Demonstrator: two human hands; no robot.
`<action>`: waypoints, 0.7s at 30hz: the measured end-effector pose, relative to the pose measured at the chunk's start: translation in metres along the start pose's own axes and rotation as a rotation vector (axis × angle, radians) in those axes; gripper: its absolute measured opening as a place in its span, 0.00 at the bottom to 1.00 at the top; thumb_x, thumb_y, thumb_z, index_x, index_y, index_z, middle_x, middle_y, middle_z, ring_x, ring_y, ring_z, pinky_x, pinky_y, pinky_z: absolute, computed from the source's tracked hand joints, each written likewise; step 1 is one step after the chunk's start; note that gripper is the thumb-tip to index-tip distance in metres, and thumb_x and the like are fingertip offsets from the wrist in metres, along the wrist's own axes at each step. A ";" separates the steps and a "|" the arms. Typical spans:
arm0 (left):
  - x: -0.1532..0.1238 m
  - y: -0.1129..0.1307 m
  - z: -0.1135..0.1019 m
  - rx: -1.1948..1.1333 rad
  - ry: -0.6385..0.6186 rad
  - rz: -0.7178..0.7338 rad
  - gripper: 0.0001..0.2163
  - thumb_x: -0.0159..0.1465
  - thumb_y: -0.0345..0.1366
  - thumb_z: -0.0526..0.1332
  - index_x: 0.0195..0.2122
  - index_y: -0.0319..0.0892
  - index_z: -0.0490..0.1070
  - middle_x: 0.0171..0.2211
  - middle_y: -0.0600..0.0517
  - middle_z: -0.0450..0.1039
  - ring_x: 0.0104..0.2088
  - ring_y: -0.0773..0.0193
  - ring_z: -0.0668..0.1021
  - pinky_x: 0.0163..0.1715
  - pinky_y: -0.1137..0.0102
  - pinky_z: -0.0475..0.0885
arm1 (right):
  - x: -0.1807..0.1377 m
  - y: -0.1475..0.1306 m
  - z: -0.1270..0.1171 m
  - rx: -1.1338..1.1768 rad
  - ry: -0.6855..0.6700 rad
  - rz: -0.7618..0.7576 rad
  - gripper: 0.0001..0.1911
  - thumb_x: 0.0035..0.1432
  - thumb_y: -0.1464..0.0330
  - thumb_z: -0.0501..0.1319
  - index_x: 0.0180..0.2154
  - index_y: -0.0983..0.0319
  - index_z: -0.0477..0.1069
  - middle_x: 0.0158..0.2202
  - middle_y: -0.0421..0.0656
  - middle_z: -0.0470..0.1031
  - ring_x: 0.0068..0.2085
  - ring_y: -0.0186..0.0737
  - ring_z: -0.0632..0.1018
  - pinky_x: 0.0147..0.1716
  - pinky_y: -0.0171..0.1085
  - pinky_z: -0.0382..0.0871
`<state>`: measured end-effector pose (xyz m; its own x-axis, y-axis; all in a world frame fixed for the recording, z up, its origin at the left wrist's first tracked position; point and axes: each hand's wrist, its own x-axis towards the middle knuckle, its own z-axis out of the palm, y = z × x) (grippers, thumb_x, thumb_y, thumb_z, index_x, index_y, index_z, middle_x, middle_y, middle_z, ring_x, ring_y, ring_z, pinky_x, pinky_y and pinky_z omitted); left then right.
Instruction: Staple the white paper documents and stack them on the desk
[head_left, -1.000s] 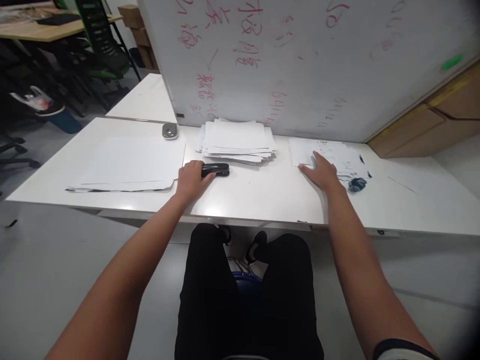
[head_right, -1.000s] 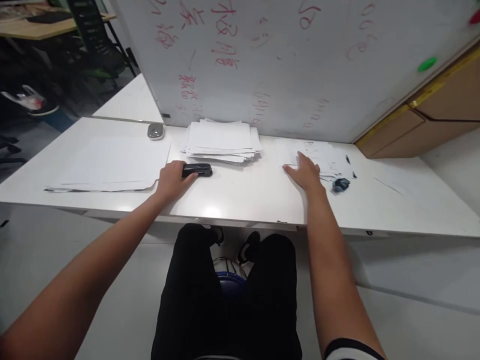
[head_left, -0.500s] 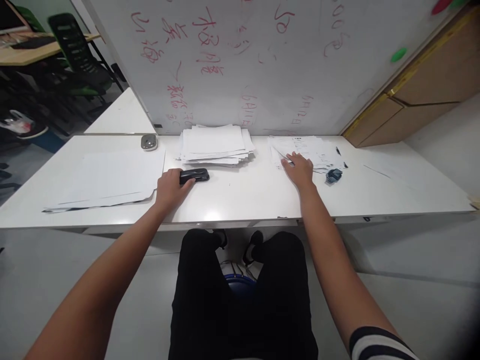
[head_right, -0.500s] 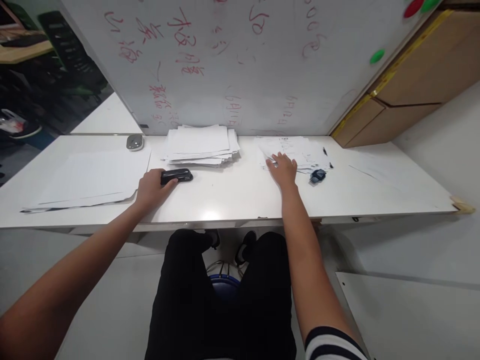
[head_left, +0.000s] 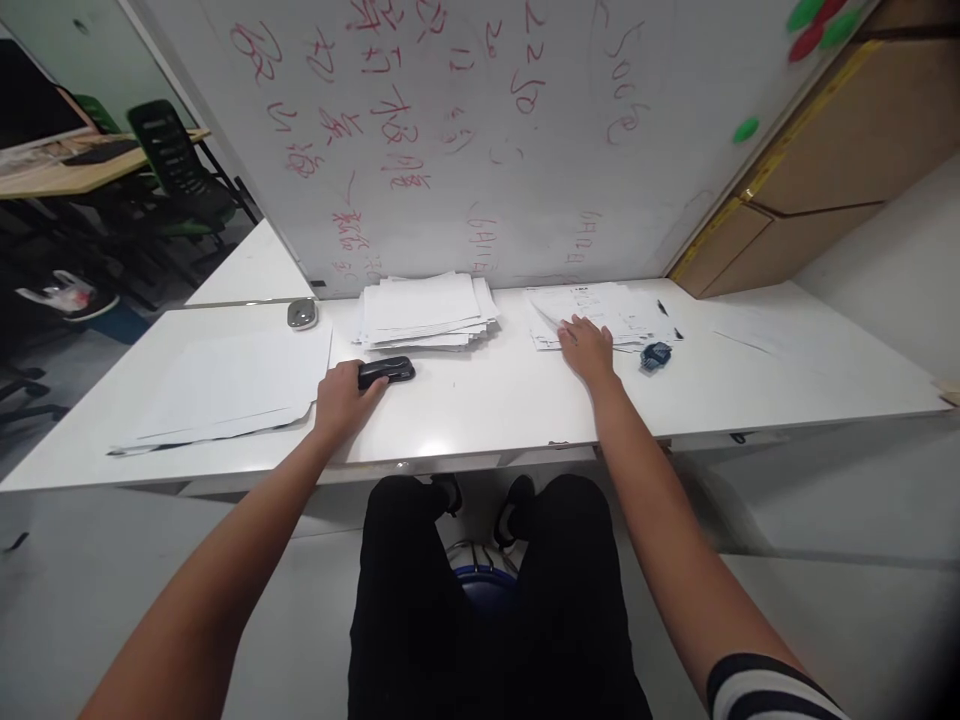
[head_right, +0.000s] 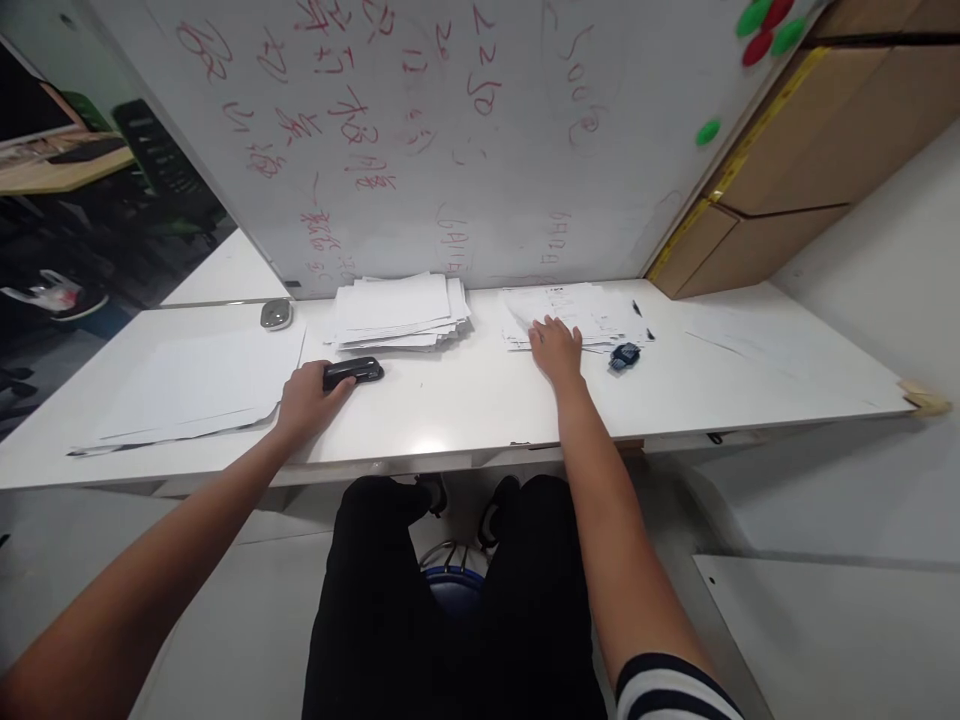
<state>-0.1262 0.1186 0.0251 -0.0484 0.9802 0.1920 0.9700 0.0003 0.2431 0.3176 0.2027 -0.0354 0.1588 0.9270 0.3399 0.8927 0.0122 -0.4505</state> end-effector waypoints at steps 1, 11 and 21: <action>0.000 0.000 0.000 0.001 0.001 0.001 0.18 0.63 0.53 0.53 0.43 0.44 0.67 0.43 0.43 0.74 0.45 0.48 0.75 0.41 0.59 0.68 | 0.000 0.001 -0.001 0.023 -0.020 0.017 0.22 0.66 0.59 0.50 0.56 0.57 0.72 0.65 0.46 0.64 0.67 0.47 0.61 0.67 0.57 0.42; 0.001 -0.005 0.003 -0.011 0.016 0.021 0.19 0.63 0.53 0.53 0.43 0.44 0.68 0.42 0.43 0.74 0.44 0.48 0.75 0.40 0.59 0.68 | 0.001 0.006 -0.015 0.243 -0.149 0.080 0.23 0.55 0.58 0.65 0.53 0.53 0.74 0.67 0.43 0.62 0.70 0.43 0.56 0.68 0.53 0.32; 0.001 -0.004 0.003 -0.006 0.020 0.002 0.19 0.63 0.53 0.54 0.43 0.43 0.68 0.41 0.44 0.74 0.42 0.49 0.75 0.41 0.59 0.69 | 0.007 0.011 -0.003 0.293 -0.070 0.109 0.16 0.64 0.60 0.54 0.44 0.56 0.78 0.63 0.42 0.69 0.67 0.42 0.61 0.68 0.54 0.36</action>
<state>-0.1294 0.1200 0.0215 -0.0513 0.9760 0.2115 0.9687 -0.0029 0.2482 0.3297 0.2077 -0.0355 0.2087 0.9521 0.2237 0.7109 0.0094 -0.7032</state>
